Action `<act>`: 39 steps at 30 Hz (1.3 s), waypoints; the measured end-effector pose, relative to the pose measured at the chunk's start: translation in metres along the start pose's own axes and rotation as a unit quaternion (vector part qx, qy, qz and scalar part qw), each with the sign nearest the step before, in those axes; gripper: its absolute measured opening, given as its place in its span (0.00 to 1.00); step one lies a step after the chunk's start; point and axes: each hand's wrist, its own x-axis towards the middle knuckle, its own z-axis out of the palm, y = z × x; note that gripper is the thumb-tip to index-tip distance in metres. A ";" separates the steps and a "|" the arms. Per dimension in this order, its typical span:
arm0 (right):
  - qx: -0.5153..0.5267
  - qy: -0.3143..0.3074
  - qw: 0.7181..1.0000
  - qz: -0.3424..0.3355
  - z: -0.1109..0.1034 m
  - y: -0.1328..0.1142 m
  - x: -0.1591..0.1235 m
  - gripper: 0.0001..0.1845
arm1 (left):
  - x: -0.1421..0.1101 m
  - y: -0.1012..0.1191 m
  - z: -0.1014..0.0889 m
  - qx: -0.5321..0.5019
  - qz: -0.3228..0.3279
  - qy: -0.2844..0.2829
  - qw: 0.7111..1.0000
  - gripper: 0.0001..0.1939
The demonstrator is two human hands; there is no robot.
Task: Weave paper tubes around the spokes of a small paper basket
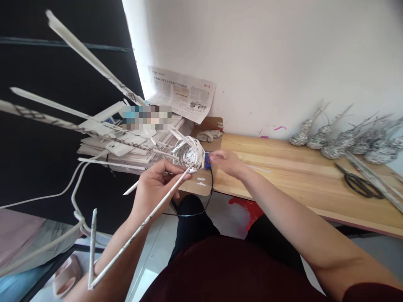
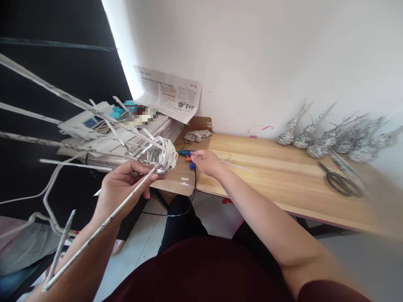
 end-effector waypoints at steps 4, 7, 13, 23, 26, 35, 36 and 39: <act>-0.116 -0.075 0.959 -0.249 -0.031 -0.044 -0.053 0.11 | 0.004 -0.003 0.000 0.013 -0.033 -0.059 0.998 0.17; -0.161 -0.135 0.926 -0.315 -0.043 -0.070 -0.084 0.16 | 0.007 -0.001 0.004 0.015 -0.052 -0.109 0.993 0.18; -0.337 -0.175 0.880 -0.284 -0.050 -0.099 -0.110 0.32 | 0.004 0.015 0.017 0.043 -0.034 -0.194 0.980 0.18; -0.346 -0.270 0.895 -0.079 -0.053 -0.131 -0.117 0.13 | -0.003 0.037 0.028 0.091 -0.020 -0.239 0.967 0.16; -0.317 -0.274 0.905 -0.072 -0.056 -0.127 -0.113 0.11 | -0.004 0.041 0.029 0.091 -0.016 -0.247 0.965 0.15; -0.278 -0.282 0.916 -0.072 -0.057 -0.120 -0.106 0.09 | -0.003 0.042 0.028 0.083 -0.004 -0.254 0.964 0.14; -0.276 -0.282 0.916 -0.070 -0.057 -0.120 -0.106 0.09 | -0.003 0.041 0.028 0.078 -0.003 -0.255 0.964 0.14; -0.277 -0.279 0.917 -0.067 -0.057 -0.120 -0.106 0.09 | -0.002 0.038 0.027 0.060 -0.006 -0.259 0.964 0.15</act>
